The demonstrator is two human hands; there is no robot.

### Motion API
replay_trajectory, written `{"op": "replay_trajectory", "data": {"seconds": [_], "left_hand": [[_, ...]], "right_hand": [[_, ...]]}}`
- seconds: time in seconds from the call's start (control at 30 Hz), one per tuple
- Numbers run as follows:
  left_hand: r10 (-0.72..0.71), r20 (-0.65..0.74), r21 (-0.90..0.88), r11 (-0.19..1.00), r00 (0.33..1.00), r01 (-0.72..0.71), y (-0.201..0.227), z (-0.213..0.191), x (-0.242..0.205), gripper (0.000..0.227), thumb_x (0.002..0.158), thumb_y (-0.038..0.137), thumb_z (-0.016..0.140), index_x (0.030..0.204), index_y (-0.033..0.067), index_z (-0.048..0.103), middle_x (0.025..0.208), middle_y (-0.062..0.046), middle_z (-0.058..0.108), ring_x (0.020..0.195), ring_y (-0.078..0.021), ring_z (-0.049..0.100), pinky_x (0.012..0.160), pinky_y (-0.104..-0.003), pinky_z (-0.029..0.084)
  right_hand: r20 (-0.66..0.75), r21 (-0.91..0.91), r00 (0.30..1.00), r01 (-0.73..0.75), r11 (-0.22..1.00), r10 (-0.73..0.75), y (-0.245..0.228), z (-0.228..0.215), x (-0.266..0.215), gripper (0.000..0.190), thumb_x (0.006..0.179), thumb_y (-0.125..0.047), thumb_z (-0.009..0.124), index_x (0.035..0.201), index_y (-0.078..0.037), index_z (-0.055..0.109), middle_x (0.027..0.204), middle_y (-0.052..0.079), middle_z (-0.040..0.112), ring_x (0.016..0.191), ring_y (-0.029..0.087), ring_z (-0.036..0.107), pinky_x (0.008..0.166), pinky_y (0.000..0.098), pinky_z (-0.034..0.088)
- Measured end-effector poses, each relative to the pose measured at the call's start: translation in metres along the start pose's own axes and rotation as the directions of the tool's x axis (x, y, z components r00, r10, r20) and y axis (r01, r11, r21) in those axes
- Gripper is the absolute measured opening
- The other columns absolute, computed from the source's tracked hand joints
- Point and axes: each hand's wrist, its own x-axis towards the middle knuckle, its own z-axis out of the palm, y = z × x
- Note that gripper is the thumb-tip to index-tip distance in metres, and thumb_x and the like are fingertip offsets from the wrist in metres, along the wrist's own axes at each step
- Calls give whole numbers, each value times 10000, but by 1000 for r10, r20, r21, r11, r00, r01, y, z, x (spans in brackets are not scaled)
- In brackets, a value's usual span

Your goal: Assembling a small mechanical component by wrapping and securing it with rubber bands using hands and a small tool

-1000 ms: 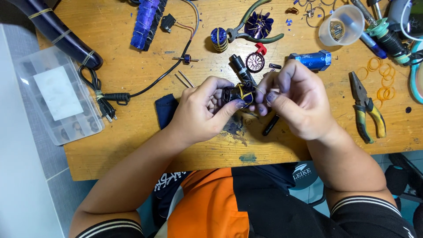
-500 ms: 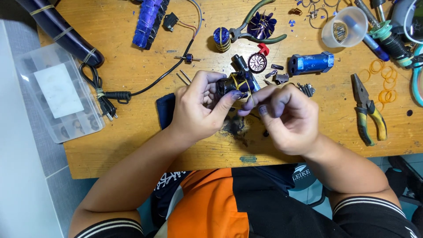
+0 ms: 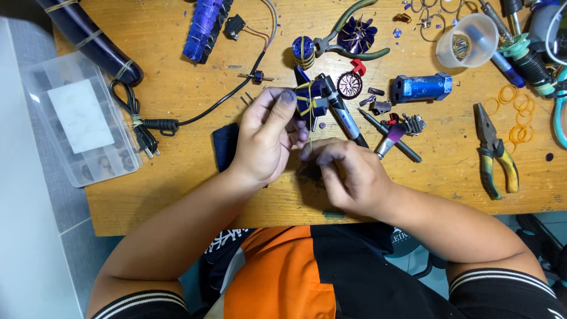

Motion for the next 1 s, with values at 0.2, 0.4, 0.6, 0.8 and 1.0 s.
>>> {"op": "replay_trajectory", "data": {"seconds": [0.2,0.4,0.6,0.8,1.0], "left_hand": [[81,36,24,996,996,-82,-8,0,-4,285,1157,341,730,1261,78,702,980,-33,578,931,-151,653,873,-333,667],[140,80,7,990,987,-141,4,4,-6,260,1183,334,706,1267,89,732,1036,-9,602,1006,-135,595,945,-321,573],[64,51,-39,997,997,-62,10,2,-4,221,1160,352,729,1183,133,741,981,55,530,987,-111,560,942,-320,565],[-34,43,-153,987,998,40,12,2,-5,196,1134,328,763,1098,137,739,916,66,513,932,-107,555,910,-296,557],[-84,37,-210,974,996,90,31,8,-8,204,1122,335,768,1030,158,727,893,61,526,919,-111,552,927,-300,545]], "right_hand": [[147,-149,982,142,979,-120,2,-1,1,249,963,202,566,1068,3,672,1055,271,809,880,450,819,719,537,687],[270,-367,925,354,860,-266,18,-5,-5,264,981,75,599,1176,-45,729,1139,191,778,1172,481,789,1001,643,618],[338,-412,847,525,744,-411,18,-14,0,308,1148,-169,487,1309,-130,747,1142,147,756,1082,362,757,1210,658,497],[344,-288,813,567,771,-469,28,-17,-1,383,1196,-269,409,1382,-135,716,1085,211,717,838,351,685,941,579,639],[81,-383,995,87,919,-60,22,-19,-13,344,1021,-94,637,1341,-29,746,976,175,786,729,372,778,677,522,665]]}}
